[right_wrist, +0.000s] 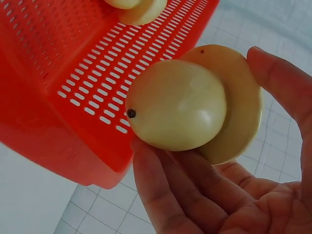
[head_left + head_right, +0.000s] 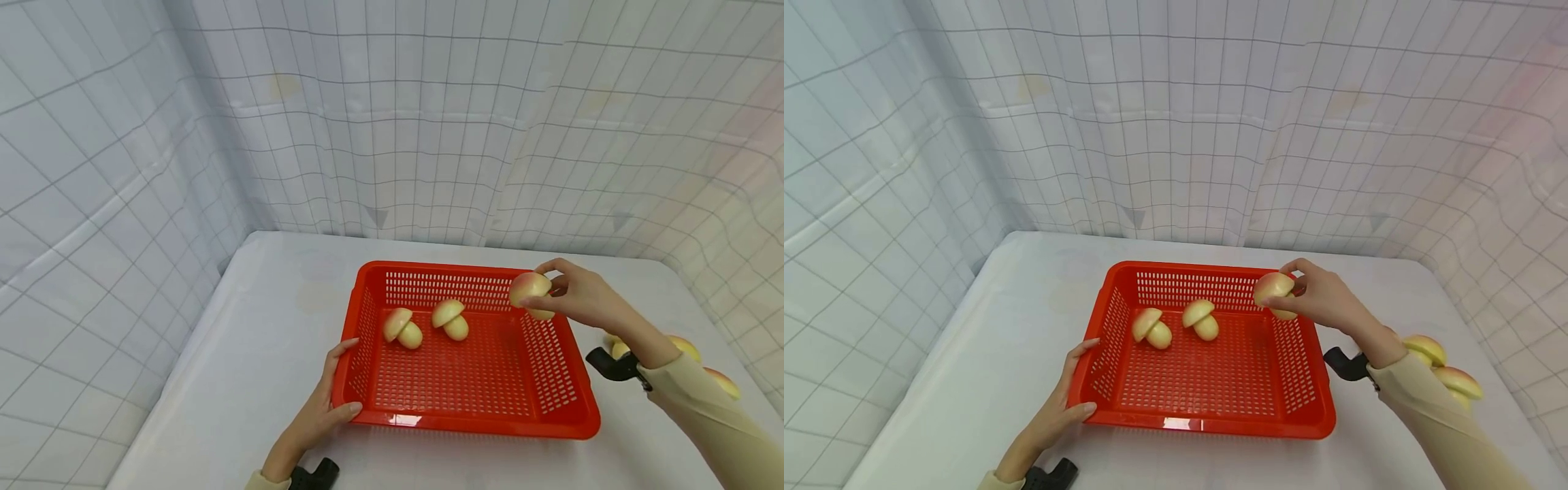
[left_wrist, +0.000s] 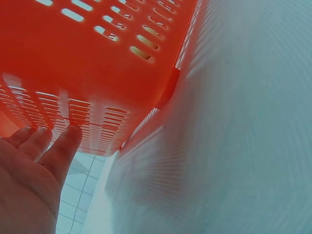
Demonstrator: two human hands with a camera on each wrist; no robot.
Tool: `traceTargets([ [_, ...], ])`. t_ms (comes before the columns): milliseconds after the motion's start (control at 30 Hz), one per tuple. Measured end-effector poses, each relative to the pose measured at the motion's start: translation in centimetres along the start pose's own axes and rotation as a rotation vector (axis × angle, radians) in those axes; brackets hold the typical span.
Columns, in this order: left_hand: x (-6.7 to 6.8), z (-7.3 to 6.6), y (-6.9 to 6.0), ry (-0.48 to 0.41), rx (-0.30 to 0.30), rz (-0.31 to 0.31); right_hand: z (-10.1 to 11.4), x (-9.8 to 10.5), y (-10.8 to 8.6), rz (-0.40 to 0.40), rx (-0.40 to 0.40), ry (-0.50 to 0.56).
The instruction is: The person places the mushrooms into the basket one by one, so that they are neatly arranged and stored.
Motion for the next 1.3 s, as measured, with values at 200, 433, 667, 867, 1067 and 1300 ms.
traceTargets([
  [200,0.0,0.0,0.0,0.006,0.015,-0.011,0.3,-1.0,1.2,0.082,-0.037,0.062],
  [433,0.0,-0.1,0.0,0.007,0.009,-0.012,0.9,-2.5,1.9,0.166,-0.052,0.085],
  [667,0.1,0.0,0.0,0.009,0.018,-0.020,0.6,-4.4,2.5,0.228,-0.038,0.156],
  [867,0.1,0.0,0.0,0.008,0.022,-0.021,0.5,-5.8,2.6,0.281,-0.047,0.221],
  [1067,0.1,0.0,0.0,0.010,0.016,-0.018,0.7,-6.8,2.7,0.321,-0.071,0.165],
  [1300,-0.1,-0.1,0.0,0.021,0.031,-0.027,0.6,-7.6,2.9,0.321,-0.069,0.098],
])
Point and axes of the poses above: each hand's wrist, its own y-axis towards the middle knuckle, its own x-axis out of the back of the hand, z = x × y, the point moved 4 cm from there along y, towards the middle knuckle, and after that the axes turned 12 degrees about -z, right-handed, at the moved point
